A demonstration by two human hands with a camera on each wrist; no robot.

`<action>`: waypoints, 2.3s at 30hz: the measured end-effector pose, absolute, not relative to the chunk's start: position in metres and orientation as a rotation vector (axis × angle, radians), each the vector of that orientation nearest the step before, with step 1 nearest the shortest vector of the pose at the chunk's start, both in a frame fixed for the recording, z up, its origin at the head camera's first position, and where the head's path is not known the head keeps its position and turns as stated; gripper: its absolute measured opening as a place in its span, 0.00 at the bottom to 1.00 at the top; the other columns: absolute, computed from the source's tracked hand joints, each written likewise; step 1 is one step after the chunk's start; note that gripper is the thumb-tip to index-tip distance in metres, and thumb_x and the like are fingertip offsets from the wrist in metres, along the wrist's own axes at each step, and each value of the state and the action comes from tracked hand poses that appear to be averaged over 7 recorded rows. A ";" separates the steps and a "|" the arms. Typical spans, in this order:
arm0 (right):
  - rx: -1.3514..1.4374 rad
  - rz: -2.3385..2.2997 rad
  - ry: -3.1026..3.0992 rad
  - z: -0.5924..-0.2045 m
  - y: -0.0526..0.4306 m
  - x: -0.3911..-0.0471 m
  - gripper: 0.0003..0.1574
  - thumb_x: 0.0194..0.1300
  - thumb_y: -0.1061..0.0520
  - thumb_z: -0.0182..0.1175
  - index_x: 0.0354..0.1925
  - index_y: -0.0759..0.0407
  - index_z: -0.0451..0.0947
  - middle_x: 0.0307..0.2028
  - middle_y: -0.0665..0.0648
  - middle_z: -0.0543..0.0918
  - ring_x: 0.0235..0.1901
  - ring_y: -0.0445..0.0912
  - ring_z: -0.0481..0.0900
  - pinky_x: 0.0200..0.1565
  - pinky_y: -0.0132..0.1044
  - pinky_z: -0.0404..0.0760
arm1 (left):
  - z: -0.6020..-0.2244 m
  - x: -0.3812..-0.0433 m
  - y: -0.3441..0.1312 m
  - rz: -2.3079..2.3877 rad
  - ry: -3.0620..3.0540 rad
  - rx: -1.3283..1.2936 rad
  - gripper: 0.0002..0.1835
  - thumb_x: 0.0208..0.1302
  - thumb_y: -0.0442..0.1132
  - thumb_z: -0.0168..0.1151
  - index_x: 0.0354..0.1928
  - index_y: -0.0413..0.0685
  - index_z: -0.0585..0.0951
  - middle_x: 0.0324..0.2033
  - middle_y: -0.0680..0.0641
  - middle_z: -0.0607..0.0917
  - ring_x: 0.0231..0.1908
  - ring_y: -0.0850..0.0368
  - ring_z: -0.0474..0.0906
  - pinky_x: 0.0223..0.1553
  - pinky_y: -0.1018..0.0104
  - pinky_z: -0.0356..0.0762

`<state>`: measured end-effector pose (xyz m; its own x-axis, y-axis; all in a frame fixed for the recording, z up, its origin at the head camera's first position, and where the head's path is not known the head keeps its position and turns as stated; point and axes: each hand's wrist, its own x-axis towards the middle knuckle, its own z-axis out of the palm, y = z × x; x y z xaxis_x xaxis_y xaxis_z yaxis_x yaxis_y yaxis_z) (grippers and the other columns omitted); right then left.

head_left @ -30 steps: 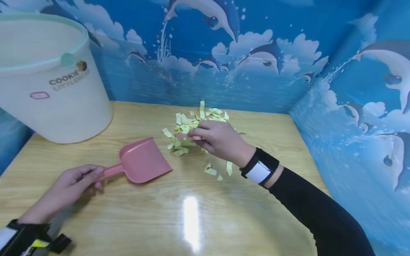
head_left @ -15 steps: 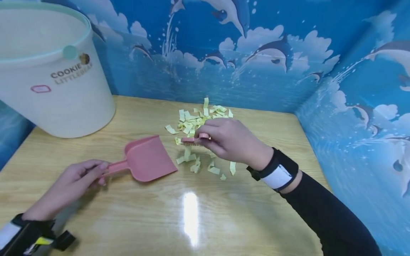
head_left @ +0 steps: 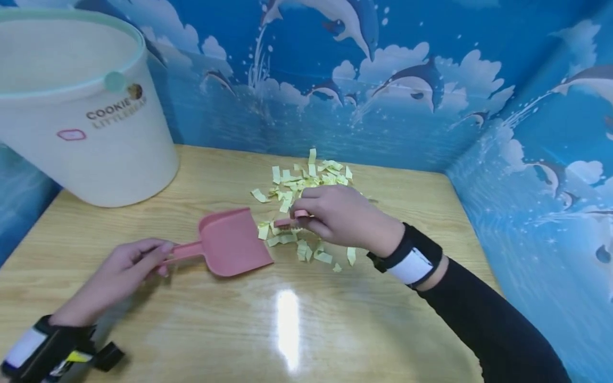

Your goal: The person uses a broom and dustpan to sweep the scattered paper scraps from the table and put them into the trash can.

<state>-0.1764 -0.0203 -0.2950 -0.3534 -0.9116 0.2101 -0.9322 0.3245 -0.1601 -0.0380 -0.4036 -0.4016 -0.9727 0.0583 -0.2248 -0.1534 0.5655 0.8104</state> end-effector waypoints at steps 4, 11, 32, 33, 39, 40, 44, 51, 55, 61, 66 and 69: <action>1.687 0.532 -2.430 -0.278 -0.011 -0.172 0.05 0.72 0.54 0.60 0.38 0.52 0.81 0.30 0.47 0.81 0.27 0.38 0.74 0.31 0.34 0.73 | -0.403 -0.039 -0.401 1.355 2.595 -0.052 0.25 0.79 0.54 0.44 0.60 0.43 0.77 0.29 0.47 0.83 0.18 0.51 0.70 0.15 0.64 0.70; 1.624 0.496 -2.320 -0.307 -0.036 -0.189 0.09 0.73 0.53 0.60 0.43 0.54 0.84 0.32 0.49 0.83 0.29 0.41 0.79 0.34 0.36 0.80 | -0.396 -0.039 -0.393 1.377 2.585 -0.076 0.26 0.79 0.54 0.45 0.60 0.41 0.77 0.30 0.44 0.84 0.19 0.50 0.71 0.16 0.64 0.72; 1.245 0.351 -2.394 -0.304 0.046 -0.162 0.13 0.68 0.59 0.55 0.25 0.53 0.67 0.16 0.45 0.63 0.14 0.36 0.59 0.17 0.31 0.59 | -0.384 -0.034 -0.396 1.345 2.658 0.014 0.20 0.80 0.50 0.46 0.53 0.44 0.81 0.26 0.49 0.82 0.17 0.55 0.68 0.14 0.65 0.67; 1.215 0.314 -2.422 -0.312 0.048 -0.163 0.14 0.67 0.59 0.54 0.24 0.52 0.65 0.15 0.45 0.60 0.13 0.36 0.57 0.17 0.31 0.56 | -0.384 -0.035 -0.394 1.351 2.654 0.024 0.20 0.80 0.49 0.46 0.53 0.44 0.81 0.25 0.49 0.82 0.17 0.55 0.68 0.14 0.65 0.67; 1.193 0.355 -2.499 -0.344 0.032 -0.160 0.10 0.66 0.59 0.51 0.27 0.52 0.66 0.14 0.44 0.60 0.13 0.37 0.58 0.16 0.31 0.58 | -0.390 -0.040 -0.381 1.396 2.617 0.112 0.17 0.79 0.46 0.48 0.52 0.44 0.82 0.25 0.50 0.82 0.16 0.55 0.67 0.14 0.64 0.67; 1.210 0.385 -2.490 -0.345 0.024 -0.159 0.09 0.66 0.59 0.51 0.27 0.52 0.66 0.15 0.44 0.61 0.13 0.36 0.59 0.16 0.31 0.59 | -0.390 -0.041 -0.378 1.406 2.609 0.120 0.17 0.79 0.46 0.48 0.52 0.44 0.82 0.25 0.50 0.82 0.16 0.56 0.67 0.14 0.65 0.67; 1.322 0.486 -2.428 -0.343 -0.011 -0.156 0.09 0.66 0.60 0.51 0.28 0.52 0.66 0.16 0.45 0.63 0.15 0.36 0.59 0.18 0.30 0.62 | -0.398 -0.047 -0.368 1.470 2.553 0.165 0.17 0.79 0.46 0.49 0.52 0.43 0.82 0.25 0.49 0.82 0.16 0.57 0.68 0.15 0.65 0.69; 1.452 0.719 -2.362 -0.324 -0.031 -0.152 0.08 0.70 0.58 0.58 0.32 0.55 0.72 0.19 0.46 0.71 0.16 0.35 0.62 0.18 0.28 0.62 | -0.410 -0.051 -0.360 1.548 2.469 0.203 0.16 0.78 0.46 0.50 0.51 0.45 0.82 0.26 0.47 0.83 0.16 0.58 0.67 0.14 0.65 0.68; 1.377 0.764 -2.331 -0.310 -0.024 -0.162 0.08 0.69 0.59 0.59 0.31 0.57 0.72 0.18 0.47 0.68 0.14 0.36 0.60 0.17 0.30 0.60 | -0.410 -0.049 -0.365 1.533 2.476 0.159 0.17 0.78 0.47 0.49 0.52 0.45 0.82 0.27 0.46 0.83 0.17 0.55 0.68 0.14 0.65 0.69; 1.349 0.715 -2.387 -0.320 -0.024 -0.173 0.07 0.72 0.58 0.58 0.33 0.56 0.75 0.18 0.47 0.68 0.15 0.36 0.60 0.19 0.31 0.60 | -0.408 -0.047 -0.371 1.529 2.453 0.100 0.19 0.79 0.49 0.48 0.54 0.44 0.81 0.28 0.45 0.83 0.15 0.57 0.67 0.14 0.65 0.69; 1.432 0.775 -2.365 -0.331 -0.030 -0.166 0.06 0.71 0.57 0.59 0.35 0.57 0.77 0.20 0.47 0.71 0.16 0.35 0.62 0.19 0.29 0.62 | -0.409 -0.048 -0.370 1.530 2.447 0.106 0.18 0.79 0.48 0.48 0.53 0.44 0.81 0.28 0.45 0.83 0.16 0.56 0.67 0.14 0.65 0.69; 1.405 0.782 -2.342 -0.325 -0.026 -0.163 0.06 0.71 0.58 0.56 0.36 0.58 0.77 0.21 0.48 0.72 0.16 0.36 0.62 0.18 0.29 0.62 | -0.410 -0.048 -0.368 1.548 2.432 0.124 0.17 0.79 0.47 0.48 0.52 0.44 0.81 0.28 0.44 0.83 0.16 0.56 0.67 0.13 0.65 0.68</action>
